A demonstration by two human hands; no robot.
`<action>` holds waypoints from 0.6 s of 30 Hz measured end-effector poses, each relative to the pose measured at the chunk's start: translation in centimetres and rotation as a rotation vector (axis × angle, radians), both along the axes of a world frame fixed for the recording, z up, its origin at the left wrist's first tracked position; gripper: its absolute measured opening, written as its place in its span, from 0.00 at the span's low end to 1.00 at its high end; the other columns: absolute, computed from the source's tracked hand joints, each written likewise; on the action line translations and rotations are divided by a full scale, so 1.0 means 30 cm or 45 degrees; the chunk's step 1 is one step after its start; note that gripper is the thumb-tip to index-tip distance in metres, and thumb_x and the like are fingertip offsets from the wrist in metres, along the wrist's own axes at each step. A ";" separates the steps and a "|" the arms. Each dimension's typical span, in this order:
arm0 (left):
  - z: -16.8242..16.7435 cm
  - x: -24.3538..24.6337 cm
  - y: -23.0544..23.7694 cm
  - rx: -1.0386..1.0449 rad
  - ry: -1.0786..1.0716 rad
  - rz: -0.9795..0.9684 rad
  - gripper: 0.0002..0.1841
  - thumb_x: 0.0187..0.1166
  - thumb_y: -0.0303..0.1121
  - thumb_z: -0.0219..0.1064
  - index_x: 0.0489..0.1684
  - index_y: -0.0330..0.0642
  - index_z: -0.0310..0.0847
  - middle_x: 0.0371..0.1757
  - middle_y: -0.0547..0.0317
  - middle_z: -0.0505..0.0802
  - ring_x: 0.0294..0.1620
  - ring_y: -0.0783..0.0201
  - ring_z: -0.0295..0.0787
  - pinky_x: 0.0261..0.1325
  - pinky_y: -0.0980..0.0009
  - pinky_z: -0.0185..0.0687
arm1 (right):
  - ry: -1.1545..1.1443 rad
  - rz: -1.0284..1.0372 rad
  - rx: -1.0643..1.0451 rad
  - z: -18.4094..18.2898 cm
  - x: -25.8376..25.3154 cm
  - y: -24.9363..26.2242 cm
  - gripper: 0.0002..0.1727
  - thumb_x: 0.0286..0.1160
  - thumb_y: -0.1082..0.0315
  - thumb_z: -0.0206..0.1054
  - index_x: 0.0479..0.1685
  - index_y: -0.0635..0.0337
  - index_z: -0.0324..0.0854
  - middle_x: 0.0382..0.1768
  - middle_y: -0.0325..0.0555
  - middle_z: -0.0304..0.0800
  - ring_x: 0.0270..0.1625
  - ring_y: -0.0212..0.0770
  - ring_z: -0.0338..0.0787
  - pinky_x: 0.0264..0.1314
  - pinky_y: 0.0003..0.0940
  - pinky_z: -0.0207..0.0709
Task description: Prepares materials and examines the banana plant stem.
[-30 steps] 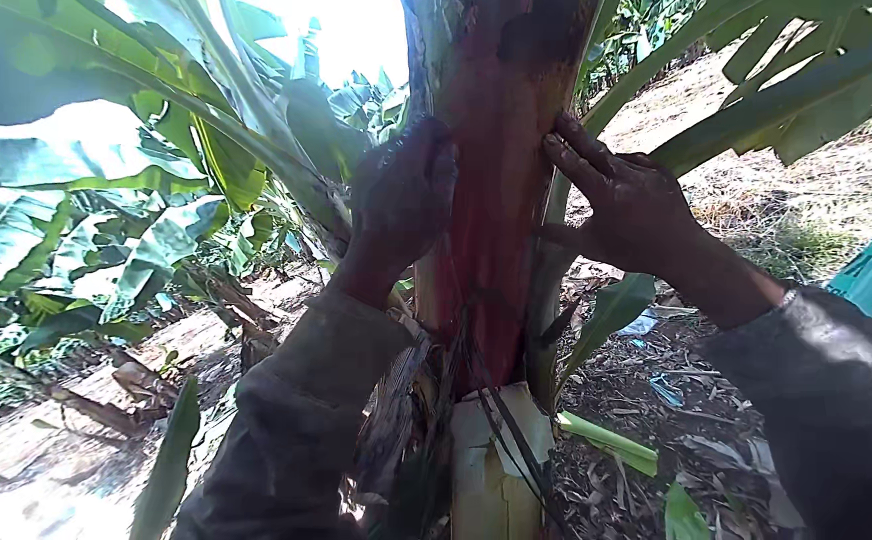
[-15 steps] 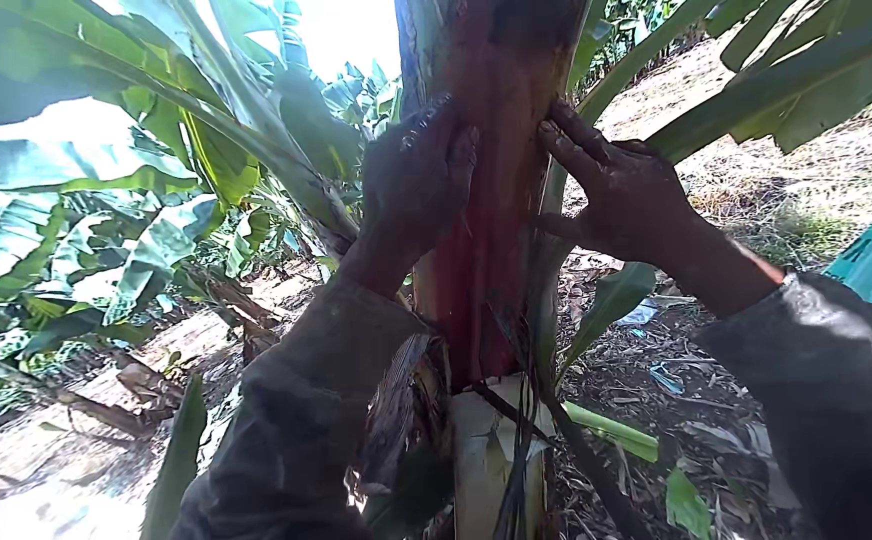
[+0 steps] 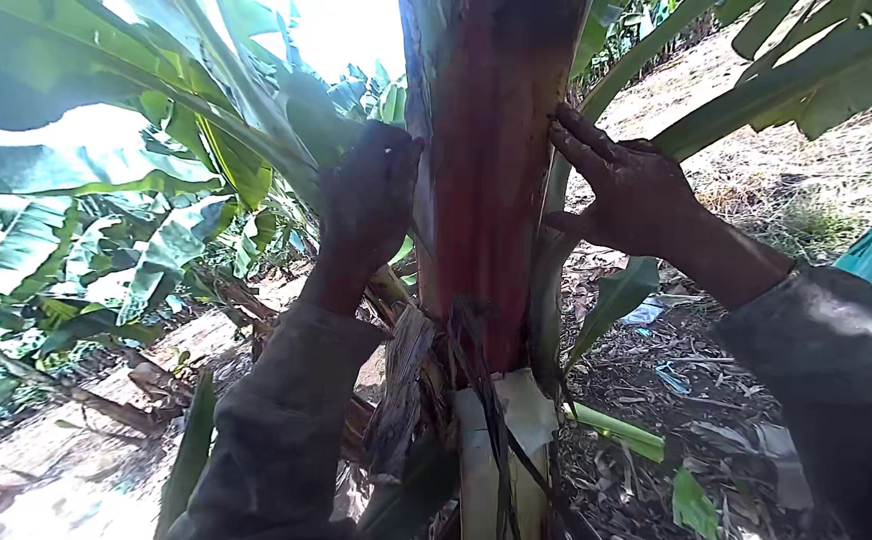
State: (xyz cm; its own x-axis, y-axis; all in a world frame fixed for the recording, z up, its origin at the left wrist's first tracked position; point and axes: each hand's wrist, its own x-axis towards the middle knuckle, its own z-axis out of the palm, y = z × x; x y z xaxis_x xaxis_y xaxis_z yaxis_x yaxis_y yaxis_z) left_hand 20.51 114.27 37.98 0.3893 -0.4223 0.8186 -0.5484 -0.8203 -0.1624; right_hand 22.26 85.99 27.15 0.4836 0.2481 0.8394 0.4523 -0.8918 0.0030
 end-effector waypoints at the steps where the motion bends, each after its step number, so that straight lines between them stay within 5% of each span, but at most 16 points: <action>1: -0.018 -0.009 0.016 -0.050 0.018 -0.059 0.18 0.92 0.46 0.54 0.58 0.43 0.83 0.33 0.59 0.90 0.31 0.69 0.84 0.39 0.66 0.79 | -0.009 -0.008 0.002 0.000 0.000 0.000 0.57 0.67 0.43 0.75 0.95 0.56 0.50 0.94 0.47 0.52 0.74 0.58 0.84 0.70 0.63 0.73; 4: -0.081 0.003 0.042 -0.144 0.150 -0.274 0.16 0.92 0.42 0.55 0.63 0.43 0.82 0.31 0.63 0.87 0.25 0.74 0.82 0.31 0.73 0.82 | -0.023 -0.015 -0.001 -0.004 -0.006 0.007 0.57 0.66 0.44 0.77 0.95 0.57 0.50 0.94 0.48 0.53 0.69 0.59 0.87 0.67 0.62 0.75; 7: -0.115 0.025 0.043 -0.108 0.151 -0.358 0.13 0.90 0.37 0.57 0.61 0.43 0.83 0.38 0.61 0.91 0.27 0.76 0.82 0.32 0.76 0.79 | -0.013 0.004 0.014 0.001 -0.012 0.009 0.57 0.66 0.44 0.77 0.94 0.58 0.51 0.94 0.49 0.54 0.70 0.61 0.86 0.67 0.63 0.75; 10: -0.121 0.032 0.027 -0.068 0.068 -0.335 0.13 0.88 0.37 0.59 0.57 0.42 0.85 0.33 0.61 0.89 0.26 0.76 0.79 0.33 0.76 0.76 | -0.029 0.019 0.021 -0.002 -0.009 0.002 0.57 0.66 0.42 0.76 0.94 0.57 0.52 0.93 0.49 0.54 0.69 0.60 0.87 0.66 0.63 0.76; 14: -0.105 0.046 -0.018 -0.007 -0.004 -0.243 0.14 0.88 0.38 0.58 0.53 0.39 0.85 0.31 0.55 0.89 0.29 0.65 0.83 0.38 0.63 0.79 | -0.025 0.008 0.017 -0.004 -0.009 -0.002 0.57 0.67 0.41 0.75 0.95 0.57 0.51 0.94 0.49 0.54 0.70 0.59 0.86 0.67 0.63 0.75; 18: -0.108 0.049 -0.014 0.079 -0.036 -0.268 0.13 0.87 0.36 0.58 0.51 0.39 0.86 0.33 0.54 0.91 0.30 0.64 0.85 0.38 0.64 0.81 | -0.031 0.038 0.033 -0.006 -0.010 -0.004 0.56 0.67 0.42 0.75 0.95 0.56 0.52 0.93 0.49 0.56 0.67 0.58 0.88 0.64 0.62 0.76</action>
State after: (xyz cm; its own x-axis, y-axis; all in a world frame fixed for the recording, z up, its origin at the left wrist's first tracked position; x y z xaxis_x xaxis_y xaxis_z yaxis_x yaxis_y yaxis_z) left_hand 21.99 113.86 34.74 0.2639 -0.5419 0.7979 -0.7012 -0.6759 -0.2271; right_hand 21.95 85.88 26.97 0.4559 0.2405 0.8569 0.4790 -0.8778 -0.0085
